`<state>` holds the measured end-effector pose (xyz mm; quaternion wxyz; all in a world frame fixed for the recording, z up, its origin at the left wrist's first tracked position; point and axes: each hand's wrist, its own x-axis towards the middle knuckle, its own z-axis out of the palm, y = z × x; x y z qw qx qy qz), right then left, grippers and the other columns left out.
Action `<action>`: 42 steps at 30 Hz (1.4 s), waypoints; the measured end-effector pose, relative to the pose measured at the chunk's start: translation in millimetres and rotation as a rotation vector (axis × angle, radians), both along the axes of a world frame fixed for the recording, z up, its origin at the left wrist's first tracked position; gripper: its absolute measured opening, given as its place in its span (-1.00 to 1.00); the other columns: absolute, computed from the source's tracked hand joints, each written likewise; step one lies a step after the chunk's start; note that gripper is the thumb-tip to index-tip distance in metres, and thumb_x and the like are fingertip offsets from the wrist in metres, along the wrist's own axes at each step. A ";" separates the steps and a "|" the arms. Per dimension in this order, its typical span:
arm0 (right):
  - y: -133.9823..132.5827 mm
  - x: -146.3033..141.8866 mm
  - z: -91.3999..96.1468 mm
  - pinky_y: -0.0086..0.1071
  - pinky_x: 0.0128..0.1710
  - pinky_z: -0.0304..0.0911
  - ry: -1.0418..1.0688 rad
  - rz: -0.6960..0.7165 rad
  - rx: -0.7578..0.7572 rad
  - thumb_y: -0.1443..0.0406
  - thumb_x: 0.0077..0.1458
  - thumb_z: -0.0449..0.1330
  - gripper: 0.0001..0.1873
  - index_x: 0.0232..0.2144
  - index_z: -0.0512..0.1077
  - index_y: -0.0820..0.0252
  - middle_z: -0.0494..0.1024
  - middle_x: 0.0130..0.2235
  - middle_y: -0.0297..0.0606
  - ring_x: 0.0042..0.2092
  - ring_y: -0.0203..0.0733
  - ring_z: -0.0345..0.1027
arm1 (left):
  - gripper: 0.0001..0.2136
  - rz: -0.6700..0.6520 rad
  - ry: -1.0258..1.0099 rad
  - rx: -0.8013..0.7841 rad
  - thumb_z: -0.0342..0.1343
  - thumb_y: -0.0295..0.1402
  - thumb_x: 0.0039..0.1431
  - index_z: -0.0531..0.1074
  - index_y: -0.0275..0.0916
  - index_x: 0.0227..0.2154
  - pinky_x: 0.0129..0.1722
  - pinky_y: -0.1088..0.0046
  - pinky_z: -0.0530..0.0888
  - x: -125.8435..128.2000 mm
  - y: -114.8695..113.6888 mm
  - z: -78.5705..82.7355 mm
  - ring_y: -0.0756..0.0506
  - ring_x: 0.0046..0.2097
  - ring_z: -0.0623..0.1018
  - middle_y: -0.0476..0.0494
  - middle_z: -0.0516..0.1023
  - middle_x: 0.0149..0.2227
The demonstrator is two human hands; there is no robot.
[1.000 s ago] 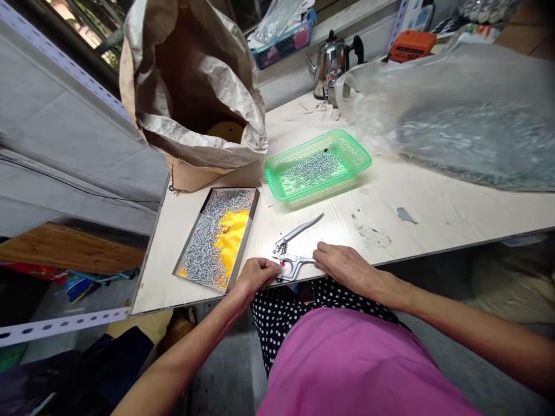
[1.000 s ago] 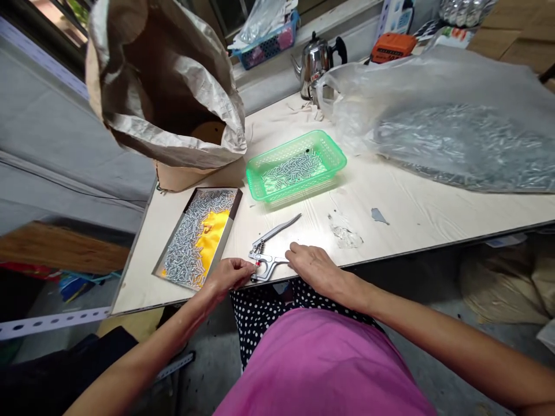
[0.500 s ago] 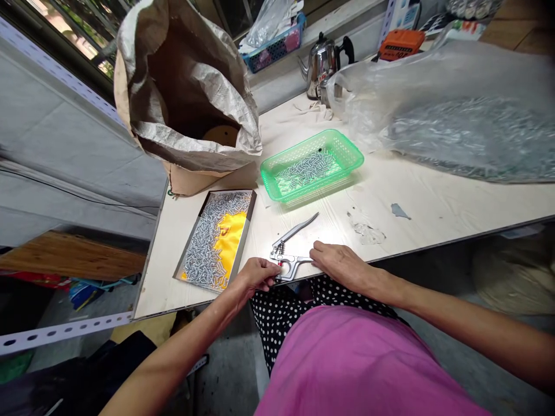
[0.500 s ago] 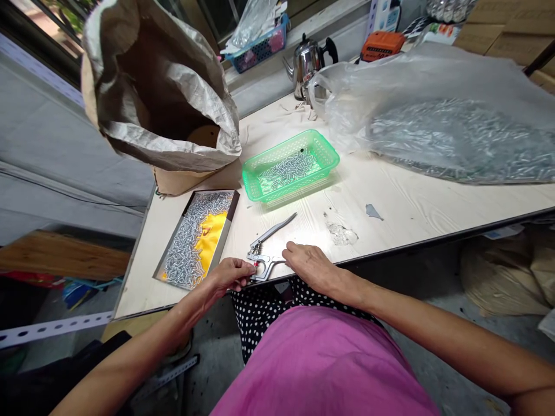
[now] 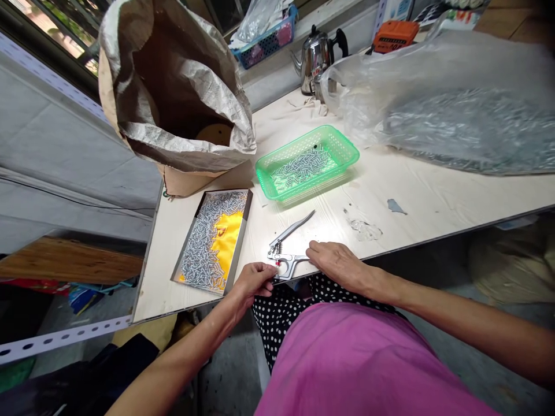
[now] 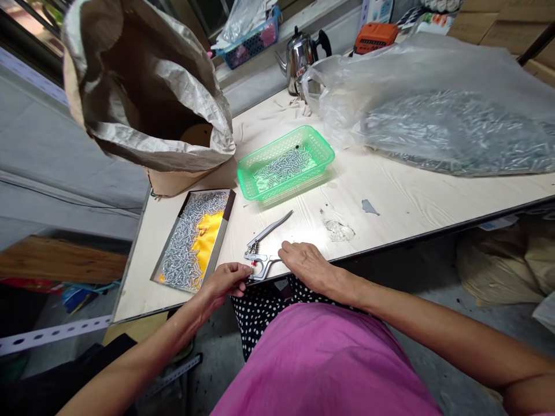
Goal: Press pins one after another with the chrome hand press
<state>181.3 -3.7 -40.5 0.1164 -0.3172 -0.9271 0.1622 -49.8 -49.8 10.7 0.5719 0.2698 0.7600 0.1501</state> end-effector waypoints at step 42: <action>52.8 -8.6 28.3 -0.12 -0.08 0.17 -0.147 0.060 0.071 0.18 -0.06 0.30 -0.34 0.05 0.29 0.42 0.42 -0.03 0.06 -0.03 0.11 0.23 | -0.64 -0.048 -0.012 -0.034 0.27 -0.12 0.03 0.27 -0.26 -0.54 -0.62 0.59 0.35 0.8 -0.6 -1.6 0.08 -0.70 0.38 0.10 0.35 -0.71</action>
